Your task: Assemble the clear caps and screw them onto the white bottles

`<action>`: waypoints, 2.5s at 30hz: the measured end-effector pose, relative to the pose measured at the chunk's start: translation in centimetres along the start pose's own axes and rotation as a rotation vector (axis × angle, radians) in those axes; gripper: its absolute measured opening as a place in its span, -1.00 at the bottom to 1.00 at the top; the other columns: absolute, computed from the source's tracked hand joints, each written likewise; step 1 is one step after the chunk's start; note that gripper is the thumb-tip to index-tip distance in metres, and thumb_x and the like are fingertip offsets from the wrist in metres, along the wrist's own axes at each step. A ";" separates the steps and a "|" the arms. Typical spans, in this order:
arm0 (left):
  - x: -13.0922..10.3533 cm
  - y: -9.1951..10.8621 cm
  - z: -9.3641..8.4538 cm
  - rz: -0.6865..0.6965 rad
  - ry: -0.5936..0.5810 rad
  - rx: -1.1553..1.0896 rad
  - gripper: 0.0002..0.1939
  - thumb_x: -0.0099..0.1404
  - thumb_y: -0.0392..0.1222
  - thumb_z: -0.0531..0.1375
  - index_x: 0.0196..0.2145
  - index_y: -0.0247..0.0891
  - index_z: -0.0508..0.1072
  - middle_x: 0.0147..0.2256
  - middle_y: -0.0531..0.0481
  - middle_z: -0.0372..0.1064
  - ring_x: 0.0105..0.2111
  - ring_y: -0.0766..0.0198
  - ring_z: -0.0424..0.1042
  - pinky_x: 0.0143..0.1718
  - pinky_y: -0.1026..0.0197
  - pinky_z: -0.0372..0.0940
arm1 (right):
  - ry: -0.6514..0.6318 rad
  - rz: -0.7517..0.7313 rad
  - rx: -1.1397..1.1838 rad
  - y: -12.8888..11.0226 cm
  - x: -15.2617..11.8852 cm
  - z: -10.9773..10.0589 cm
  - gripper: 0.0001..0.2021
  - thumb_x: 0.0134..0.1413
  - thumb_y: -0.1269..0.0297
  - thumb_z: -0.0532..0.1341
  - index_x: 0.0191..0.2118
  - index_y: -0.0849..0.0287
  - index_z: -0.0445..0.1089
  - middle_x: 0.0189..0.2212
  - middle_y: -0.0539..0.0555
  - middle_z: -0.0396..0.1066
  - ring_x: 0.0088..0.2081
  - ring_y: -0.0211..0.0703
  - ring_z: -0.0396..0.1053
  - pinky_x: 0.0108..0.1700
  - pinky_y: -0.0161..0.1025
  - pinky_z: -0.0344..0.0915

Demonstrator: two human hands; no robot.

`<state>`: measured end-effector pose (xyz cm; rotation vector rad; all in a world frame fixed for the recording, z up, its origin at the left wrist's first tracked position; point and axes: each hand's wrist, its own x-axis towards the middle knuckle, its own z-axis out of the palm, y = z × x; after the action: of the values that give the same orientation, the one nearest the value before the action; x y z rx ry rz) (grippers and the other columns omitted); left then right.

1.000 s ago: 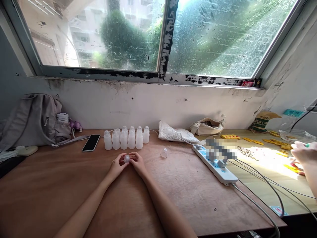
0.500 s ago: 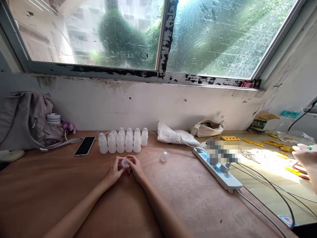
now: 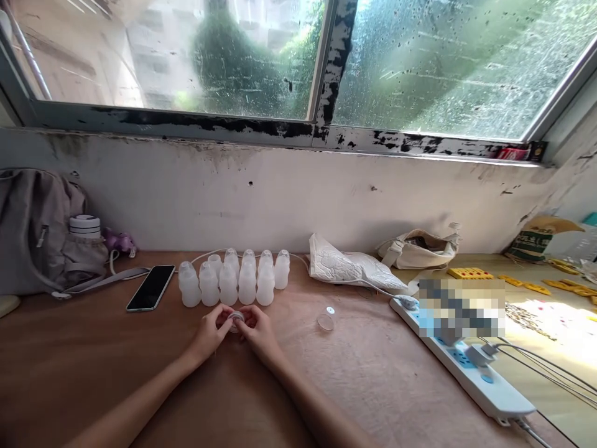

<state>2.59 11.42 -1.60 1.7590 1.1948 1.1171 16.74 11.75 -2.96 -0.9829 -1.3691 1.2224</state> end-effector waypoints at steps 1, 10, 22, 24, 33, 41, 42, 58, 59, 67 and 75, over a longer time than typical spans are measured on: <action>0.1 -0.1 0.0 -0.017 0.022 0.016 -0.90 0.14 -0.18 0.04 -0.41 -0.25 0.28 -0.46 0.02 0.35 -0.47 0.30 0.37 -0.43 0.28 0.25 | 0.001 0.000 0.003 -0.1 0.2 0.0 -0.74 -0.15 0.17 0.25 -0.33 0.21 0.33 -0.52 0.00 0.36 -0.60 -0.32 0.28 -0.58 -0.35 0.29; -0.1 0.0 0.0 -0.065 0.006 0.203 -0.91 0.08 -0.17 0.06 -0.51 -0.21 0.19 -0.65 0.15 0.16 -0.63 0.37 0.19 -0.58 0.34 0.08 | -0.017 -0.043 -0.265 -0.1 0.5 -0.1 -0.95 -0.10 0.35 0.17 -0.46 0.20 0.33 -0.59 -0.04 0.30 -0.57 -0.32 0.20 -0.56 -0.38 0.15; 0.1 -0.3 0.0 -0.222 0.015 -0.148 -0.80 0.15 -0.05 0.05 -0.38 -0.23 0.20 -0.49 0.04 0.37 -0.65 0.35 0.34 -0.72 0.37 0.16 | -0.037 0.056 -0.058 -0.1 0.4 0.1 -0.83 -0.05 0.24 0.16 -0.31 0.18 0.25 -0.60 -0.06 0.29 -0.64 -0.31 0.25 -0.61 -0.35 0.22; 0.1 -0.5 0.0 -0.220 -0.011 -0.131 -0.81 0.13 -0.07 0.07 -0.38 -0.23 0.19 -0.54 0.08 0.35 -0.73 0.40 0.28 -0.75 0.38 0.12 | -0.033 0.056 -0.081 -0.1 0.3 0.1 -0.86 -0.04 0.24 0.15 -0.35 0.19 0.25 -0.61 -0.06 0.29 -0.64 -0.32 0.25 -0.60 -0.35 0.23; 0.1 -0.9 -0.2 -0.082 -0.112 -0.010 -0.81 0.12 -0.13 0.10 -0.33 -0.27 0.27 -0.54 0.07 0.33 -0.61 0.39 0.29 -0.65 0.40 0.15 | -0.036 -0.040 -0.276 -0.3 -0.2 -0.1 -0.91 -0.04 0.38 0.09 -0.38 0.21 0.31 -0.53 -0.01 0.35 -0.54 -0.33 0.26 -0.53 -0.39 0.22; 0.1 -1.1 -0.1 -0.072 -0.104 0.031 -0.82 0.11 -0.15 0.10 -0.33 -0.27 0.32 -0.49 0.03 0.37 -0.55 0.35 0.33 -0.57 0.36 0.19 | 0.001 -0.052 -0.375 0.0 -0.1 0.0 -0.94 -0.08 0.38 0.13 -0.39 0.20 0.29 -0.52 -0.02 0.32 -0.51 -0.32 0.23 -0.49 -0.38 0.18; 0.0 -1.0 -0.1 -0.064 -0.099 0.036 -0.82 0.11 -0.15 0.11 -0.33 -0.28 0.33 -0.49 0.03 0.38 -0.54 0.35 0.34 -0.55 0.36 0.20 | 0.004 -0.055 -0.389 0.0 -0.1 0.0 -0.94 -0.09 0.38 0.13 -0.40 0.20 0.27 -0.52 -0.03 0.31 -0.52 -0.32 0.22 -0.49 -0.38 0.17; -0.2 0.1 -0.2 -0.126 -0.113 -0.087 -0.80 0.19 -0.11 0.01 -0.27 -0.26 0.27 -0.45 0.02 0.39 -0.66 0.40 0.29 -0.66 0.36 0.22 | 0.060 -0.084 -0.404 -0.8 -0.3 0.1 -0.94 0.00 0.35 0.06 -0.36 0.18 0.23 -0.46 0.00 0.32 -0.49 -0.28 0.25 -0.44 -0.33 0.20; -0.2 0.1 -0.2 -0.130 -0.112 -0.084 -0.81 0.19 -0.12 0.01 -0.28 -0.26 0.27 -0.45 0.02 0.39 -0.67 0.41 0.28 -0.66 0.36 0.22 | 0.037 -0.079 -0.395 -1.0 -0.4 0.1 -0.93 0.00 0.34 0.07 -0.35 0.18 0.24 -0.46 0.00 0.32 -0.49 -0.28 0.26 -0.45 -0.34 0.20; -0.3 -0.2 -0.2 -0.111 -0.104 -0.058 -0.83 0.20 -0.15 -0.01 -0.29 -0.26 0.27 -0.44 0.01 0.39 -0.66 0.42 0.27 -0.63 0.35 0.23 | -0.030 -0.095 -0.393 -1.0 -0.4 0.2 -0.88 -0.06 0.39 0.10 -0.31 0.18 0.24 -0.49 -0.03 0.31 -0.51 -0.32 0.23 -0.49 -0.38 0.17; -0.2 -0.3 -0.2 -0.061 -0.108 0.036 -0.80 0.10 -0.25 0.09 -0.25 -0.24 0.28 -0.36 0.00 0.41 -0.51 0.35 0.38 -0.47 0.34 0.26 | 0.010 -0.073 -0.369 -0.6 -0.2 0.2 -0.85 -0.13 0.44 0.12 -0.33 0.19 0.26 -0.47 -0.02 0.33 -0.49 -0.31 0.25 -0.48 -0.38 0.19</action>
<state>2.32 11.28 -1.83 1.7746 1.2013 0.9588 16.65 11.42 -2.40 -1.1779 -1.6436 0.9254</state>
